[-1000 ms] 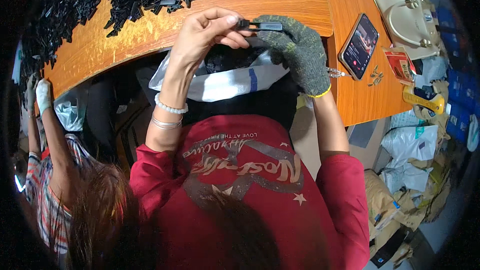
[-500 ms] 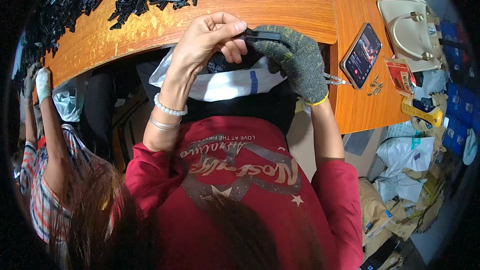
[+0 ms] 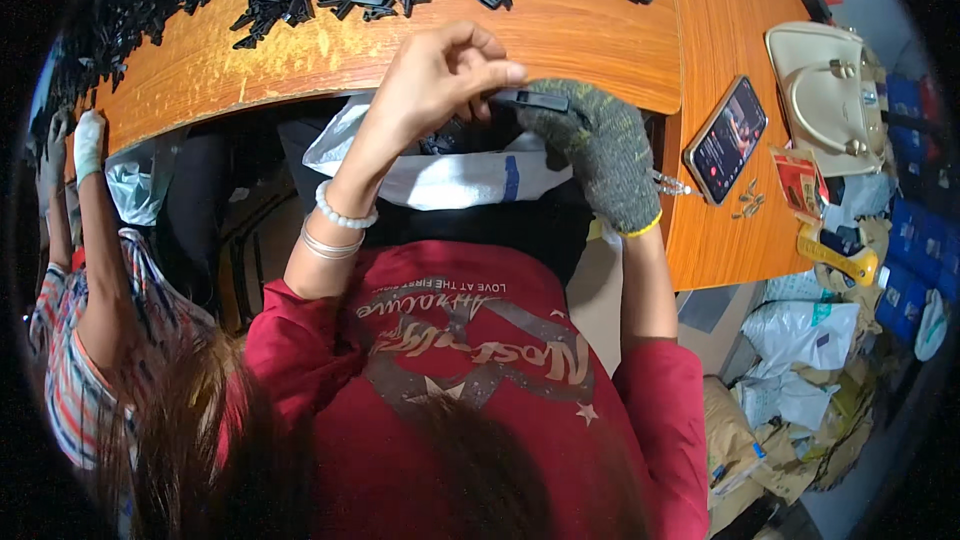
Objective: The person is assembling small black plastic components by hand at a workshop table.
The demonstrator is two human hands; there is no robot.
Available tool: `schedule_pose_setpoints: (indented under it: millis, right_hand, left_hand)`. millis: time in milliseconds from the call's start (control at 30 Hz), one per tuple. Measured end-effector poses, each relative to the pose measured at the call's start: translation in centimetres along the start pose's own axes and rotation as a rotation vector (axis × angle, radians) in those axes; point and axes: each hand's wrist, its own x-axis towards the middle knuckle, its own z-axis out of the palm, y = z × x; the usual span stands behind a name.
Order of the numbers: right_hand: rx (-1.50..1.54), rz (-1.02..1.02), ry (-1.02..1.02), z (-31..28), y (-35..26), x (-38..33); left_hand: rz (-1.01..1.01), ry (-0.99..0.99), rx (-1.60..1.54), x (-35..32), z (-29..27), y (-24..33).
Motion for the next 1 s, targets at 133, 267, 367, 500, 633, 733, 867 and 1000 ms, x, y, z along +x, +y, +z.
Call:
schedule_pose_setpoints:
  millis: [133, 267, 367, 500, 633, 733, 867, 1000]
  right_hand:
    - [0.029, 0.031, -0.018, 0.4, -0.8, -0.2]
    - [0.162, -0.009, -0.012, 0.4, 0.3, 0.3]
    - [0.054, -0.084, 0.010, 0.4, 0.8, 0.9]
    - [0.172, 0.100, 0.108, 0.6, -0.7, 1.5]
    - [0.212, -0.089, 0.219, 1.0, 0.2, 2.7]
    - [-0.476, -0.609, 0.261, 0.8, 0.8, 3.6]
    - [0.256, -0.304, 0.275, 2.4, -1.0, 5.1]
    - [0.424, -0.305, 0.315, 2.3, 0.2, 6.4]
  left_hand:
    - [0.540, 0.454, 0.581, 3.0, -0.2, -1.2]
    - [0.507, 0.487, 0.972, 5.3, -0.4, -1.4]
    - [0.511, 0.390, 1.082, 6.4, -1.2, -1.6]
    - [0.611, 0.410, 1.073, 6.1, -1.8, -2.0]
    - [0.784, 0.607, 0.816, 5.1, -0.8, -2.2]
    - [0.687, 0.508, 0.734, 3.8, 0.4, -2.1]
    - [0.817, 0.393, 0.592, 3.3, 2.4, -2.6]
    - [0.613, 0.520, 0.525, 3.2, 2.3, -2.7]
